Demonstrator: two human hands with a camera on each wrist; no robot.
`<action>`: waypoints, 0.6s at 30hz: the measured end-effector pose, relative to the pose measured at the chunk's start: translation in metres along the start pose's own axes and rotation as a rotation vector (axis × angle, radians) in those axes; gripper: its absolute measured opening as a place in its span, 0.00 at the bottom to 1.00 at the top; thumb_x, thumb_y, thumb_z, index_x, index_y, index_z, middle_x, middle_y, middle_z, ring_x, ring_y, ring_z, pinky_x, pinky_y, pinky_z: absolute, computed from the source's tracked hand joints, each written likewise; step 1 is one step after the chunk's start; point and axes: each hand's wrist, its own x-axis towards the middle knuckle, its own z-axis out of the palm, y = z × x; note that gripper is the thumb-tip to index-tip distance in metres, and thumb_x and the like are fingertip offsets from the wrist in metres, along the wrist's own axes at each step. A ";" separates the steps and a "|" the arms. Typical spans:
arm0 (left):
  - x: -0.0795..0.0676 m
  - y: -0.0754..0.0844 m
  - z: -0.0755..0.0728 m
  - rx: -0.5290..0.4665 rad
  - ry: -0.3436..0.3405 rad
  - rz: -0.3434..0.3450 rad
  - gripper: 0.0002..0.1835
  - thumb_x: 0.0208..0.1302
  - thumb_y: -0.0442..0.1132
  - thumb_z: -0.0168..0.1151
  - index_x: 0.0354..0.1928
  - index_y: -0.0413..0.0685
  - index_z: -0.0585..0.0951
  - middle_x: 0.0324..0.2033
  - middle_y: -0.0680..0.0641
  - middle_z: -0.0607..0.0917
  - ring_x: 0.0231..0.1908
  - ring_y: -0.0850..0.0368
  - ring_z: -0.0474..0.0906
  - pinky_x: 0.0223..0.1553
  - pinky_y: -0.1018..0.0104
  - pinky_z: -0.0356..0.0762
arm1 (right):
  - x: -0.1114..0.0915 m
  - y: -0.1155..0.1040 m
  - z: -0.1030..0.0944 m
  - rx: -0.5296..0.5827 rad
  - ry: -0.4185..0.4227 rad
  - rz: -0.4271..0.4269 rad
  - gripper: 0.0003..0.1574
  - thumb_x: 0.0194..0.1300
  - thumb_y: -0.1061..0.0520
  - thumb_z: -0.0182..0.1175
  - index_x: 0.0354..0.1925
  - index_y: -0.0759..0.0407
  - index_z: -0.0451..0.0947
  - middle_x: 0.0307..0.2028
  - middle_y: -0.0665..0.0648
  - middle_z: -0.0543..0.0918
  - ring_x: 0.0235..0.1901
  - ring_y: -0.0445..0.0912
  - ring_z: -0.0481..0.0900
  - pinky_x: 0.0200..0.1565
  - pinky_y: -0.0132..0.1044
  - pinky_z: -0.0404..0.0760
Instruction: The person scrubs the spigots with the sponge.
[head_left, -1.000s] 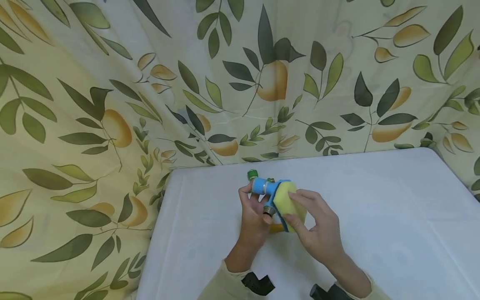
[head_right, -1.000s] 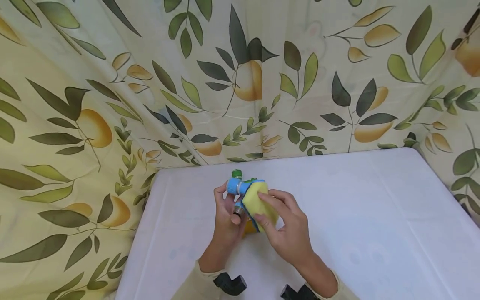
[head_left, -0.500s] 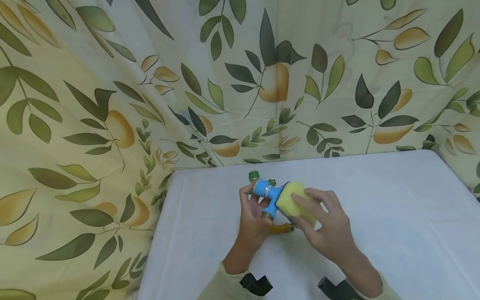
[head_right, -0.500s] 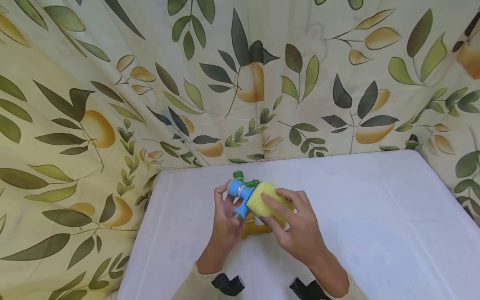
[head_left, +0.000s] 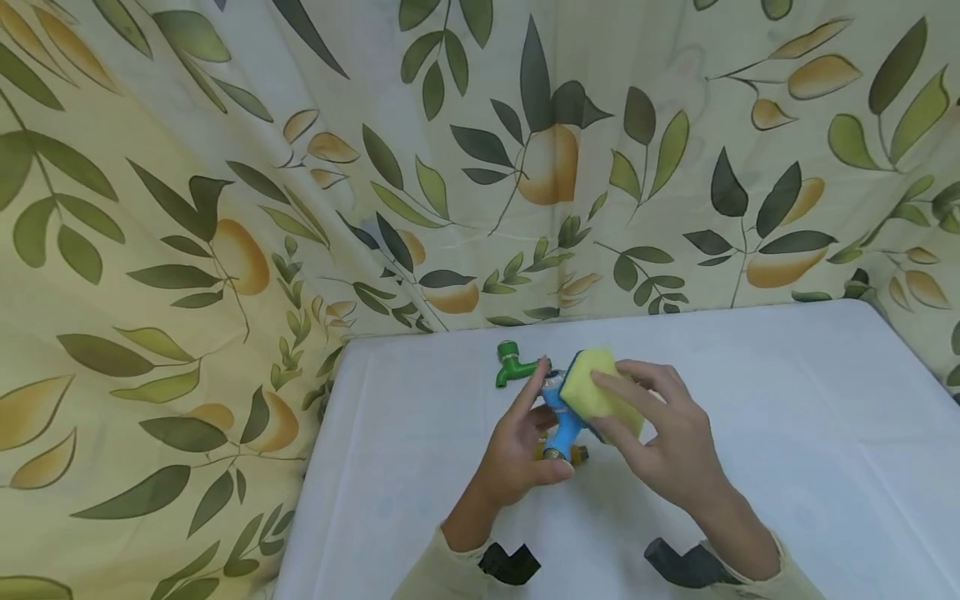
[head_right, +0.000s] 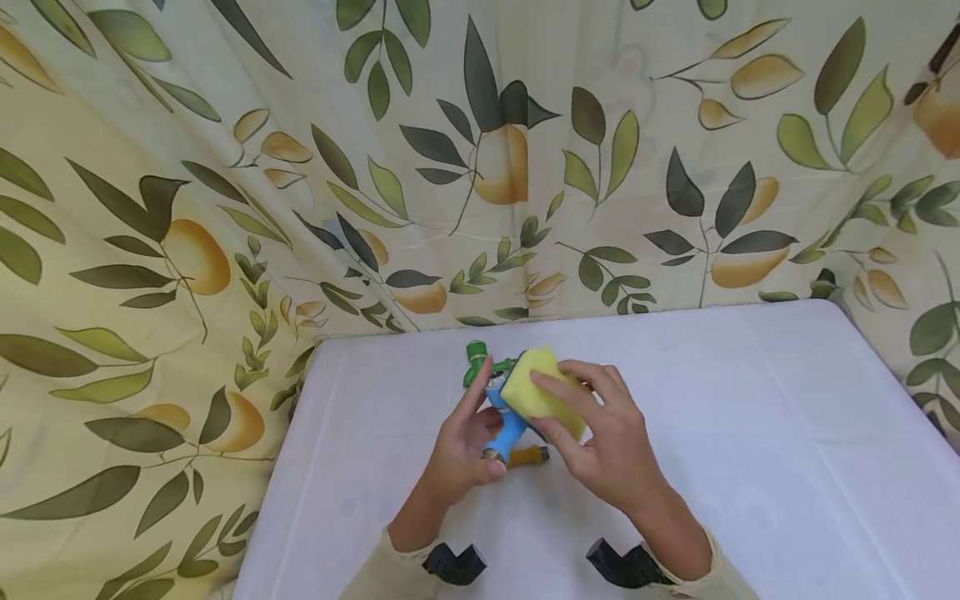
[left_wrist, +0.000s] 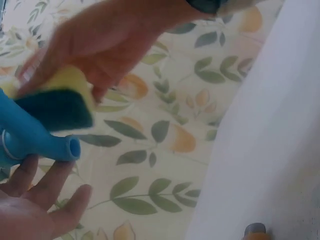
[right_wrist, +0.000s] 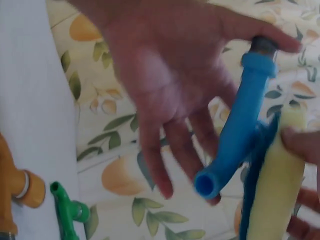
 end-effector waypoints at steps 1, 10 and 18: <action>-0.001 0.000 0.000 0.026 -0.002 -0.013 0.59 0.62 0.69 0.64 0.83 0.56 0.41 0.77 0.38 0.57 0.68 0.48 0.71 0.65 0.64 0.76 | 0.001 0.000 0.001 0.007 0.011 -0.028 0.23 0.66 0.42 0.69 0.53 0.52 0.87 0.52 0.59 0.82 0.51 0.48 0.75 0.55 0.14 0.69; -0.002 0.000 -0.001 0.330 0.053 -0.007 0.56 0.48 0.47 0.83 0.75 0.55 0.58 0.67 0.47 0.75 0.63 0.54 0.72 0.66 0.55 0.74 | 0.008 0.000 -0.004 -0.022 0.034 -0.112 0.32 0.70 0.30 0.57 0.51 0.53 0.88 0.51 0.60 0.83 0.48 0.51 0.75 0.54 0.19 0.70; 0.000 0.003 -0.004 0.649 0.001 0.041 0.63 0.37 0.43 0.88 0.75 0.54 0.58 0.67 0.49 0.71 0.66 0.55 0.68 0.68 0.53 0.71 | 0.015 -0.008 -0.018 -0.092 -0.157 -0.018 0.35 0.50 0.57 0.77 0.59 0.45 0.84 0.57 0.56 0.81 0.53 0.46 0.73 0.40 0.37 0.80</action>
